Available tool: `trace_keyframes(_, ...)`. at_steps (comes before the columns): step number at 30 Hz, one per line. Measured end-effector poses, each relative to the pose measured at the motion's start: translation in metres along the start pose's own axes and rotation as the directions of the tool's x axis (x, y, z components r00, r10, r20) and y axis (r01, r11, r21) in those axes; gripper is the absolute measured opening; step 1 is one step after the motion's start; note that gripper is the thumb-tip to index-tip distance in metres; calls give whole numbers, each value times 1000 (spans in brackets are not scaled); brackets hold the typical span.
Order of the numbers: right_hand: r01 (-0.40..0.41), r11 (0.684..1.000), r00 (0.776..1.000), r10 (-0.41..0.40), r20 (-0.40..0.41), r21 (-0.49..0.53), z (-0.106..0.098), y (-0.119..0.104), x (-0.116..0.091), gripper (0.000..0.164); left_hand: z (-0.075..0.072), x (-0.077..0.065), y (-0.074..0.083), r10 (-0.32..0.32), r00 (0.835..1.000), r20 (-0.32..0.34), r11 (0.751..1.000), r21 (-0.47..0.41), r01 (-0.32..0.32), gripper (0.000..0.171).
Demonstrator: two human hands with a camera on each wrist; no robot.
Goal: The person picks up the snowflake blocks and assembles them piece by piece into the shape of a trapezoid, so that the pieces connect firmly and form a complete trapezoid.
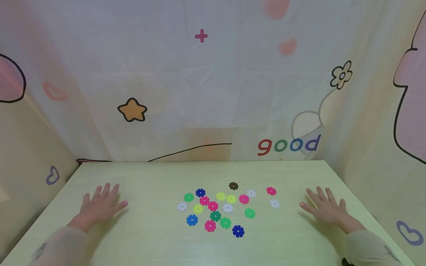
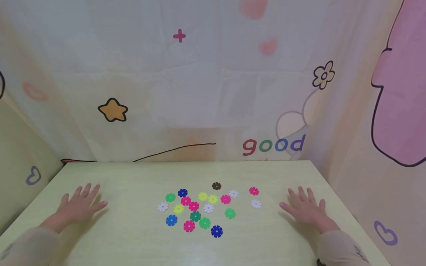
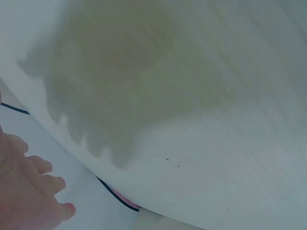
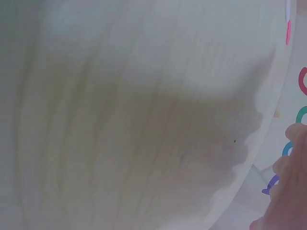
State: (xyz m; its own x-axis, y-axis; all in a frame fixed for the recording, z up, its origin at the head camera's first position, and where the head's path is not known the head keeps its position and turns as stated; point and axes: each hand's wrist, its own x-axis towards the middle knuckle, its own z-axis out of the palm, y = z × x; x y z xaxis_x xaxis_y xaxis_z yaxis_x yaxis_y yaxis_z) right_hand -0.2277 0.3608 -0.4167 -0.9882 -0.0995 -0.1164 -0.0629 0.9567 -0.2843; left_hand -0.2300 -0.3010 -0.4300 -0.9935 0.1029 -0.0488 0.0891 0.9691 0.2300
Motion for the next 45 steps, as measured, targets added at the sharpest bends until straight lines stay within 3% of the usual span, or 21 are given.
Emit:
trace_keyframes(8, 10, 1000, 1000, -10, 3, -13, 1, -8, 6, 80, -3, 6, 23, 44, 999, -18, 999, 8, -44, 83)
trace_keyframes(32, 114, 992, 991, -117, -59, -48, 10, -51, 20, 81, 5, 33, 120, 187, 982, -14, 982, 41, -186, 70)
trace_keyframes(40, 193, 980, 973, -198, -115, -55, 6, -71, 18, 82, 12, 43, 151, 280, 960, 7, 958, 66, -280, 66)
trace_keyframes(45, 259, 965, 957, -252, -142, 39, 3, -82, 19, 79, 14, 49, 169, 354, 935, -26, 935, 26, -353, 60)
